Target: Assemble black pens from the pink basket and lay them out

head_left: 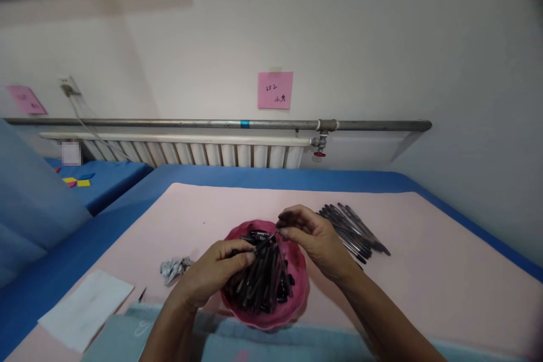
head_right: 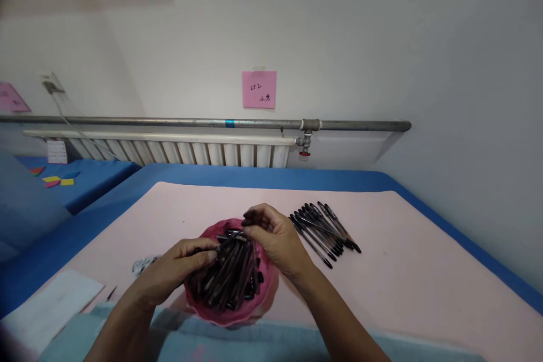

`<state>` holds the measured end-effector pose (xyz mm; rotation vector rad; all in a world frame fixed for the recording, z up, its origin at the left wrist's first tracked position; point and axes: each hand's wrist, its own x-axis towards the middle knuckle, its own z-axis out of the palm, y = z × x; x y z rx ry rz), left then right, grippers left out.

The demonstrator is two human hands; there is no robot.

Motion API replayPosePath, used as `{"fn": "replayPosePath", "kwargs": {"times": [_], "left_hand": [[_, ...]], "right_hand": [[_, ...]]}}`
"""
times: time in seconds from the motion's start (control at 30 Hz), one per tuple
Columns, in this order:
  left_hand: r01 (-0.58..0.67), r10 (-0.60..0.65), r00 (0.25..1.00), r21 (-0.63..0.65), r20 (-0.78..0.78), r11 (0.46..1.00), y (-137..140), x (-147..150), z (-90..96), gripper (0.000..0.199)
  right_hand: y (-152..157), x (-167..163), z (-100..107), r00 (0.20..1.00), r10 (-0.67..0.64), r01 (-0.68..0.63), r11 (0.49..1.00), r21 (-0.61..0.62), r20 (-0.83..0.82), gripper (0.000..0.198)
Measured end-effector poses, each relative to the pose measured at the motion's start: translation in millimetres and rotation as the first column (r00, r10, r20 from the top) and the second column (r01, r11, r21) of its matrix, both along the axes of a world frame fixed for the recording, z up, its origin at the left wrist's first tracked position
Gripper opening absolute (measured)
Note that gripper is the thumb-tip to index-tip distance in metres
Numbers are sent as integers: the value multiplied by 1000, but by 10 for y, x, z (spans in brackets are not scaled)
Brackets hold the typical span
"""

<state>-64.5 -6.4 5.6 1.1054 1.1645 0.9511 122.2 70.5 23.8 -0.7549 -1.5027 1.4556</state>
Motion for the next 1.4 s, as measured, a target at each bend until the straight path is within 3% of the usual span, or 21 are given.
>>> {"fn": "replayPosePath", "kwargs": {"times": [0.27, 0.4, 0.63, 0.87, 1.1, 1.4], "left_hand": [[-2, 2, 1000, 10, -19, 1000, -6, 15, 29, 23], [-5, 5, 1000, 0, -25, 1000, -11, 13, 24, 24], [13, -13, 999, 5, -39, 1000, -7, 31, 45, 22], [18, -20, 997, -25, -68, 1000, -27, 31, 68, 21], [53, -53, 998, -4, -40, 999, -34, 27, 87, 18], [36, -37, 998, -25, -45, 999, -21, 46, 78, 20]], "right_hand": [[-22, -32, -14, 999, 48, -49, 998, -38, -16, 16], [6, 2, 2, 999, -33, 33, 999, -4, -25, 15], [-22, 2, 15, 991, 55, -58, 998, 21, 120, 11], [-24, 35, 46, 983, 123, -131, 990, 50, 139, 11], [-12, 45, 38, 976, 216, -214, 976, -42, 43, 16], [-39, 39, 81, 967, 209, -214, 977, 21, 147, 12]]}}
